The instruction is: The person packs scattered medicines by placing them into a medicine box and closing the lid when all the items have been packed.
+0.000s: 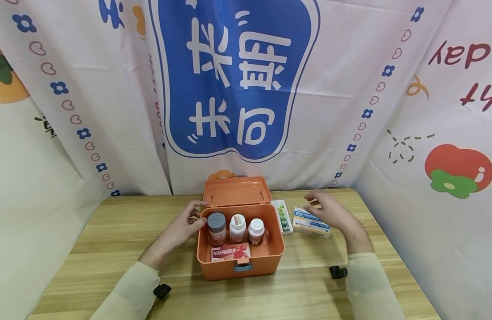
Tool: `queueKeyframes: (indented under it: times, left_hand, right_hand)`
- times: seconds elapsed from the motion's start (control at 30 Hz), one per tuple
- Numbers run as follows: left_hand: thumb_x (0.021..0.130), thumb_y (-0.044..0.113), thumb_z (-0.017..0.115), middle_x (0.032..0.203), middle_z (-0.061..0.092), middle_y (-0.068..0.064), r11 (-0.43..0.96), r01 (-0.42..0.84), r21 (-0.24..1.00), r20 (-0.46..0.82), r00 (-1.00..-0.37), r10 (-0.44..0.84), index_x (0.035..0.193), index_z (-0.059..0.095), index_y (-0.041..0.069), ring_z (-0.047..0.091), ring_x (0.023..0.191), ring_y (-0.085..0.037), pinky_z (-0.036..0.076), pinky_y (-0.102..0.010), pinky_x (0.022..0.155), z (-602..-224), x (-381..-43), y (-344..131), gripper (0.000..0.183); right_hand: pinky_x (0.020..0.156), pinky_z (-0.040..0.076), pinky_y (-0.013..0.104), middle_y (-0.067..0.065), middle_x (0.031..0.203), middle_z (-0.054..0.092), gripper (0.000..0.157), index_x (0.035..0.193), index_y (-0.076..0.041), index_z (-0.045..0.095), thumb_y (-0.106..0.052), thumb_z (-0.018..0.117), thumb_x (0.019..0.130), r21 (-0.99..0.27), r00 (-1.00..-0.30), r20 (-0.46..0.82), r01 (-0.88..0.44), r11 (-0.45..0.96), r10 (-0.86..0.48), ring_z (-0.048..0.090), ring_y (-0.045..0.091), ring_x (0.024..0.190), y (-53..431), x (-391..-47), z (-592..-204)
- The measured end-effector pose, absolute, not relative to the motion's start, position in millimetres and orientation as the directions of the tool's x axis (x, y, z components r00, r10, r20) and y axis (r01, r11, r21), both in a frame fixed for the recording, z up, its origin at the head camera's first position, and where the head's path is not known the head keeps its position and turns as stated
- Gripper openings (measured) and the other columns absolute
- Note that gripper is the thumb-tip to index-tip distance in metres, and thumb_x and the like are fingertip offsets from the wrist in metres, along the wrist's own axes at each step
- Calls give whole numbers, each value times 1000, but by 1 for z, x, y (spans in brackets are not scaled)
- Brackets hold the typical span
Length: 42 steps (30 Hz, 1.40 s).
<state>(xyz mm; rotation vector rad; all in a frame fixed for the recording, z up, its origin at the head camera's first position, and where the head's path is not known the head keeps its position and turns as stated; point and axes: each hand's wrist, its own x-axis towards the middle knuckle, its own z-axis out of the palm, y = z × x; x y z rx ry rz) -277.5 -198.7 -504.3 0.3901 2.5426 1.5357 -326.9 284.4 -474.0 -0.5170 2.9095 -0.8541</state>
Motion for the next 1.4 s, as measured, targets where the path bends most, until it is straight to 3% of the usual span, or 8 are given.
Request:
queueKeyframes:
  times: [0.57, 0.87, 1.1, 1.4]
  left_hand:
    - [104, 14, 59, 118, 60, -22, 448, 151, 881, 10, -954, 301, 150, 45, 19, 66, 89, -21, 56, -27, 70, -505, -278, -198, 48]
    - [105, 14, 59, 120, 59, -22, 452, 139, 881, -3, -954, 298, 150, 45, 20, 66, 89, -21, 58, -30, 71, -504, -277, -198, 48]
    - [105, 14, 59, 119, 60, -21, 451, 140, 882, 3, -957, 291, 150, 45, 19, 67, 88, -17, 57, -28, 70, -503, -277, -197, 48]
    - [105, 15, 59, 118, 59, -22, 440, 143, 886, 7, -955, 297, 150, 45, 19, 66, 88, -19, 57, -30, 69, -503, -277, -198, 47]
  right_hand:
    - [115, 48, 61, 24, 151, 58, 56, 148, -2, 54, -35, 66, 104, -540, -938, -67, -252, 803, -339, 58, 46, 137, 296, -327, -495]
    - [116, 46, 62, 25, 150, 58, 60, 148, 1, 53, -31, 72, 101, -549, -926, -110, -247, 798, -362, 58, 46, 136, 298, -329, -505]
    - [117, 46, 59, 20, 144, 64, 65, 146, -4, 57, -30, 81, 93, -527, -928, -128, -235, 817, -349, 62, 36, 130, 299, -329, -511]
    - [120, 41, 64, 22, 155, 55, 76, 152, -9, 54, -39, 84, 89, -456, -925, -173, -228, 860, -337, 54, 43, 140, 299, -327, -512]
